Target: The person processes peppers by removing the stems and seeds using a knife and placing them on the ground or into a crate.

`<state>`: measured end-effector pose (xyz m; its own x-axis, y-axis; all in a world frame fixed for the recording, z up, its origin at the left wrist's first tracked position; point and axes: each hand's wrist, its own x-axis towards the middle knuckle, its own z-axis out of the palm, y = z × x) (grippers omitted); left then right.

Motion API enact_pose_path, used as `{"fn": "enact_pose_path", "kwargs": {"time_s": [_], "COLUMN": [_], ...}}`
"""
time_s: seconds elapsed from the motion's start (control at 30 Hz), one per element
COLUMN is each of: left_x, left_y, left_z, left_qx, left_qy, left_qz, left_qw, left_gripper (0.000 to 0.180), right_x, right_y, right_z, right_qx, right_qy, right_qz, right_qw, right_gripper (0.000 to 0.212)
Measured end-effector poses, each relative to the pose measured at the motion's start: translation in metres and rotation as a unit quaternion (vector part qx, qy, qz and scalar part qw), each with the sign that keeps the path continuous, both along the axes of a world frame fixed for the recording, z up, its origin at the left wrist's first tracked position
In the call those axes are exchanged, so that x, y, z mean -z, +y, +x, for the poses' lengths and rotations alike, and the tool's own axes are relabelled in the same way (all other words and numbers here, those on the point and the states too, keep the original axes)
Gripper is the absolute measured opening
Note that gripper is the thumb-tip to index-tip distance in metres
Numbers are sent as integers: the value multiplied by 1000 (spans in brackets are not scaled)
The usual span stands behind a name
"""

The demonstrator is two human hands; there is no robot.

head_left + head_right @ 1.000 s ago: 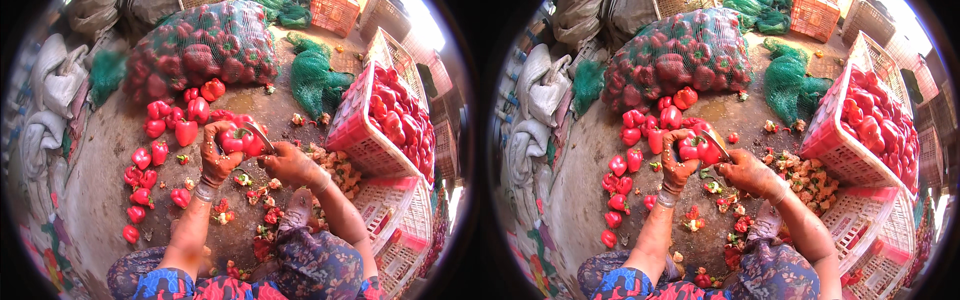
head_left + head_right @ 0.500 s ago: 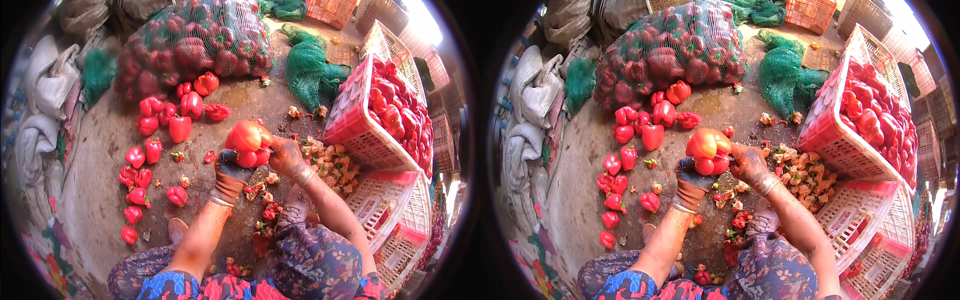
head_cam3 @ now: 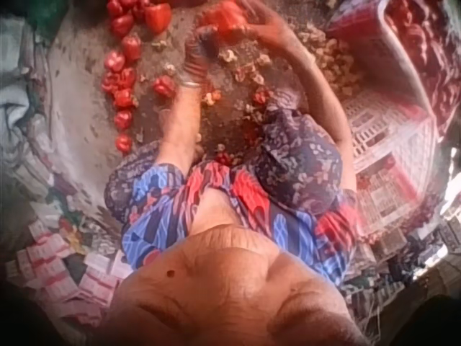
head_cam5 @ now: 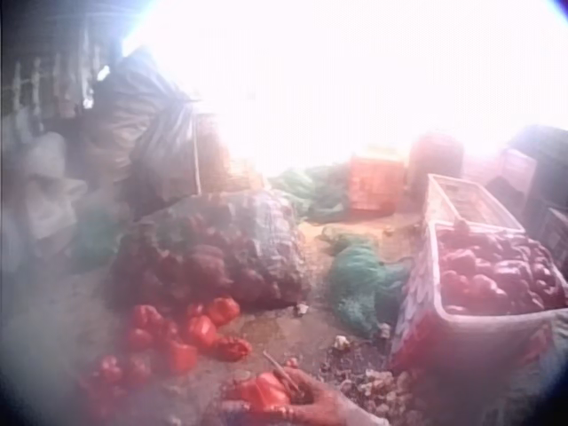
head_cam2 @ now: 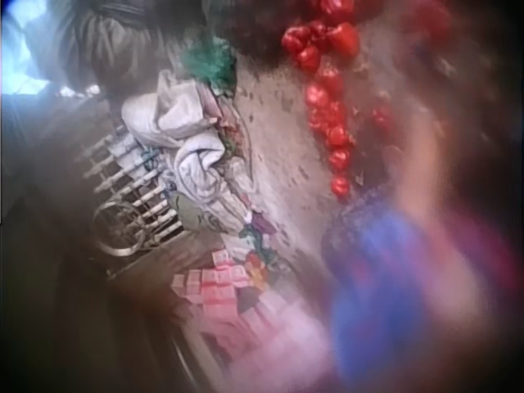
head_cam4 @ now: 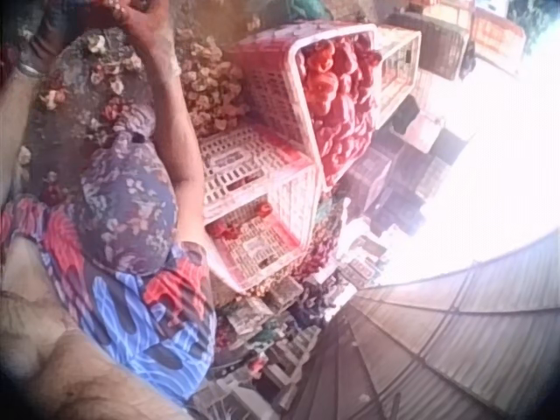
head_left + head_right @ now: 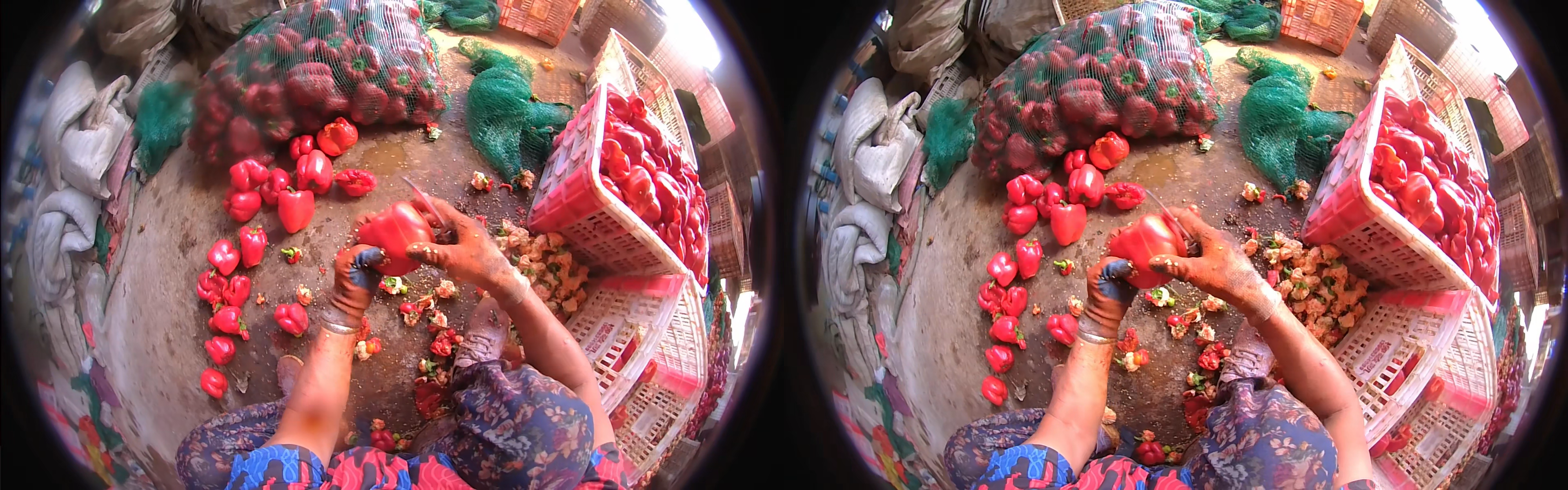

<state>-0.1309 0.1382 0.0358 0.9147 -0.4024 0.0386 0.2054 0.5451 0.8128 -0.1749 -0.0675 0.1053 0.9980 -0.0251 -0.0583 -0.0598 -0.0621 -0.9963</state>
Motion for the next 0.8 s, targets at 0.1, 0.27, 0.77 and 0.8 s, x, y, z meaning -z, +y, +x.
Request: {"fn": "enact_pose_path", "kwargs": {"time_s": [0.1, 0.27, 0.77, 0.8], "left_x": [-18, -36, -3, -18], "left_y": [-16, -16, -5, -11], "left_z": [-12, -17, 15, 13], "left_qx": [-19, -44, 92, 101], "left_qy": [96, -92, 184, 164], "left_qz": [18, 206, -130, -57], "left_qw": [995, 973, 970, 980], "left_gripper": [14, 14, 36, 35], "right_x": [6, -18, 11, 8], "right_y": [-3, -3, -7, -11], "right_z": [1, -5, -23, -26], "right_qx": [-28, -33, -3, 9], "right_qy": [48, 184, -45, -26], "right_qz": [44, 92, 2, 11], "right_qw": [997, 978, 999, 1000], "right_gripper": [80, 65, 41, 41]}}
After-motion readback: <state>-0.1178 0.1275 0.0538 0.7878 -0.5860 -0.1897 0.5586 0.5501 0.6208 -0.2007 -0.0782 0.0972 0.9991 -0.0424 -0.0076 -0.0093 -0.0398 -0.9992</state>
